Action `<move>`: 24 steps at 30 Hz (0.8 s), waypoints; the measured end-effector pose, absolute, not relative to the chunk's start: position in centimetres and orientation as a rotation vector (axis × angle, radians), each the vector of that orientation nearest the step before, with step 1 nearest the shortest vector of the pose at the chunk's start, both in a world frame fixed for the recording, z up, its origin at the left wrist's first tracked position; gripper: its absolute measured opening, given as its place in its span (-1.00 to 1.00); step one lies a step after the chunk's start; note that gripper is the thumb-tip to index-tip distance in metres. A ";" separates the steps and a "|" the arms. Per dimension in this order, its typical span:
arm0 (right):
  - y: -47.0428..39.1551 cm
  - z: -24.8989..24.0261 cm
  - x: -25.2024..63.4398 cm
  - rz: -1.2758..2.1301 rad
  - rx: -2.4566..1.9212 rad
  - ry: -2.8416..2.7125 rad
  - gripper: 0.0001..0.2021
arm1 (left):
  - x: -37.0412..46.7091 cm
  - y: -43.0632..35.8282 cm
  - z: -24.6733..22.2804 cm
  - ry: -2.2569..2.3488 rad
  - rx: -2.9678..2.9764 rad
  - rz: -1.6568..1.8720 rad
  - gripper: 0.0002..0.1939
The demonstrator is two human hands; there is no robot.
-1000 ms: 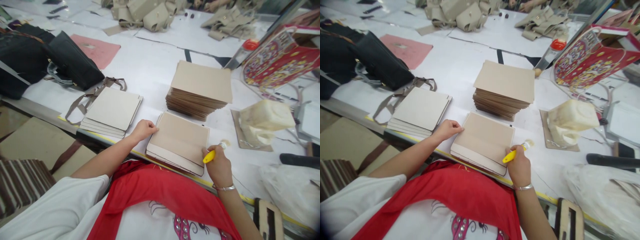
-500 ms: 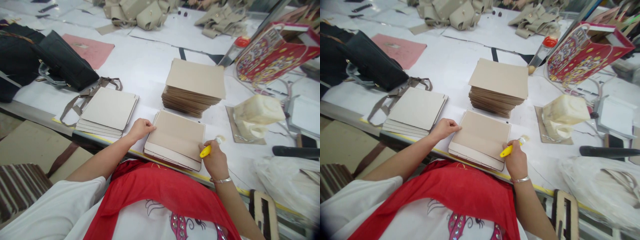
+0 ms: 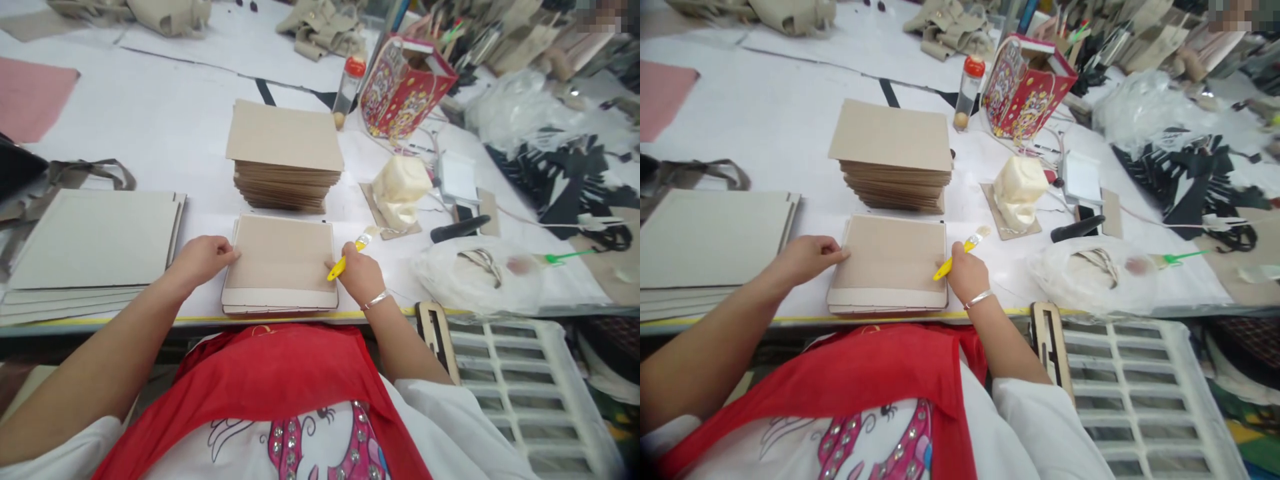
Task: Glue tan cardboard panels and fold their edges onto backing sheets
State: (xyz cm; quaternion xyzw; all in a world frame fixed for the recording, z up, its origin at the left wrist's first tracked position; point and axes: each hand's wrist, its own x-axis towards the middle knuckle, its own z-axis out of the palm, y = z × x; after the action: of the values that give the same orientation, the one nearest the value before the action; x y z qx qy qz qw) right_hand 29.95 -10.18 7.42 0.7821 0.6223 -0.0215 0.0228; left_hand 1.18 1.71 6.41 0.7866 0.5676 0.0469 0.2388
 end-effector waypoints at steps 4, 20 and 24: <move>-10.4 7.6 30.5 0.017 2.451 1.895 -0.62 | 1.6 0.9 7.2 1.582 2.361 0.081 -0.74; -9.8 10.2 30.4 -0.889 2.918 2.589 -0.58 | 8.0 -3.0 4.3 0.959 2.811 0.427 -0.62; -5.2 12.0 28.6 -1.509 2.872 2.504 -0.57 | 8.0 -3.2 4.6 1.000 2.786 0.382 -0.61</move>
State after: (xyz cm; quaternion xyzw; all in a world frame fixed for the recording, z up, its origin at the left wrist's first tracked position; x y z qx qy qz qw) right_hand 28.60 -5.20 12.03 0.6221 0.5425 -0.3269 -0.4603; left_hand 8.03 -3.16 4.62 0.9306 0.3339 0.1275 0.0786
